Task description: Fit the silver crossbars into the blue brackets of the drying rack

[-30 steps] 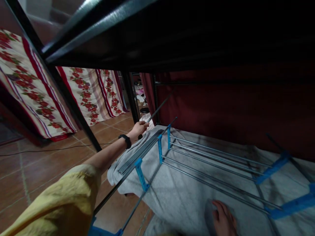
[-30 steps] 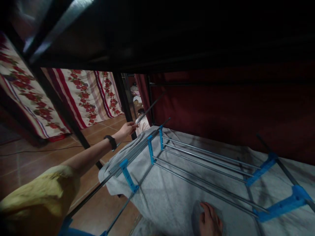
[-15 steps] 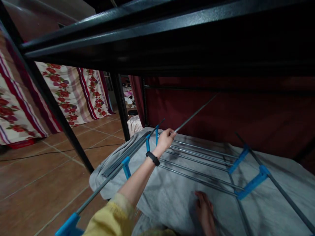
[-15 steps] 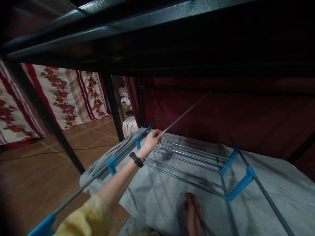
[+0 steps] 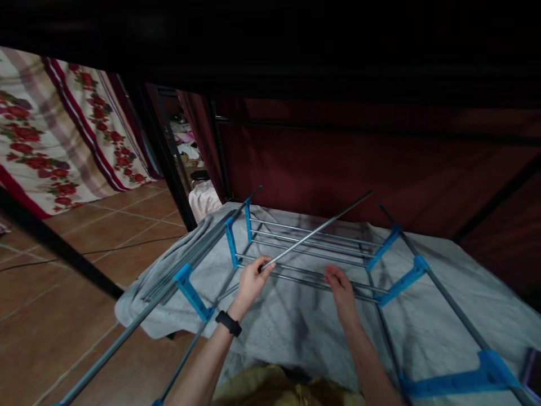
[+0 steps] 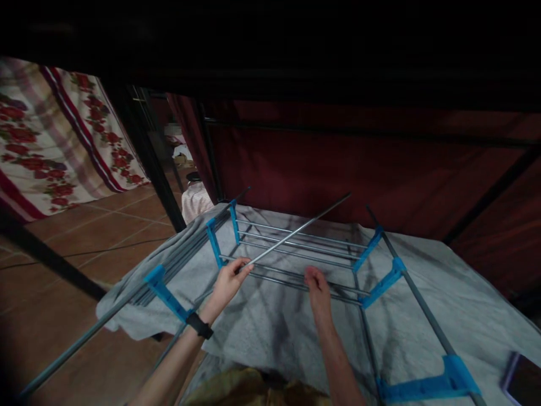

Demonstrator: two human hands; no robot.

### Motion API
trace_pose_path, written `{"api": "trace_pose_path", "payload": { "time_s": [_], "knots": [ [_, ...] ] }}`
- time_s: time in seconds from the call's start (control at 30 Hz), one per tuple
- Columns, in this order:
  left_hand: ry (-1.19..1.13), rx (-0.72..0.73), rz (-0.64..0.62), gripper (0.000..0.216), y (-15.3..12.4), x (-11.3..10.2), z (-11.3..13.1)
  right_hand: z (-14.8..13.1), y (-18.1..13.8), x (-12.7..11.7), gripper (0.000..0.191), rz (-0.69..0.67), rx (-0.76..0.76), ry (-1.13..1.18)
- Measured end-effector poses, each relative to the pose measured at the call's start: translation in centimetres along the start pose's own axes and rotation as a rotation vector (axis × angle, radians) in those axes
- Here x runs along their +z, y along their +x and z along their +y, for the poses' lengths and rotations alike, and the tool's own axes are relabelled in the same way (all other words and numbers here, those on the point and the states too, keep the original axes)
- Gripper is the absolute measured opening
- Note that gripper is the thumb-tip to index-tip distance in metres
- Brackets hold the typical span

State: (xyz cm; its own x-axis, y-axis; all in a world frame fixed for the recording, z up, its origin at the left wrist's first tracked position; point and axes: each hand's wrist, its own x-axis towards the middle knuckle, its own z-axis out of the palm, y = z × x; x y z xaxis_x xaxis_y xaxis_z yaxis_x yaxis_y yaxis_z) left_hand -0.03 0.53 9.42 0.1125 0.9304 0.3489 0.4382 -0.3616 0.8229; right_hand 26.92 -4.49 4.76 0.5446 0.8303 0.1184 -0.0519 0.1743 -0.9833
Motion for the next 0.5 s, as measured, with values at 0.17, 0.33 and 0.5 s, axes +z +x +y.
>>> {"api": "trace_pose_path", "payload": {
  "time_s": [0.17, 0.33, 0.5],
  "knots": [
    [0.082, 0.115, -0.043, 0.025, -0.6, 0.5, -1.0, -5.2, 2.8, 1.1, 0.048, 0.025, 0.035, 0.285],
    [0.180, 0.210, -0.080, 0.018, -1.0, 0.1, -1.9, -6.5, 4.1, 0.6, 0.038, 0.023, 0.084, 0.452],
    [0.250, 0.219, -0.102, 0.014, -1.6, -0.9, -3.2, -5.6, 4.3, -1.1, 0.029, 0.054, 0.118, 0.470]
  ]
}}
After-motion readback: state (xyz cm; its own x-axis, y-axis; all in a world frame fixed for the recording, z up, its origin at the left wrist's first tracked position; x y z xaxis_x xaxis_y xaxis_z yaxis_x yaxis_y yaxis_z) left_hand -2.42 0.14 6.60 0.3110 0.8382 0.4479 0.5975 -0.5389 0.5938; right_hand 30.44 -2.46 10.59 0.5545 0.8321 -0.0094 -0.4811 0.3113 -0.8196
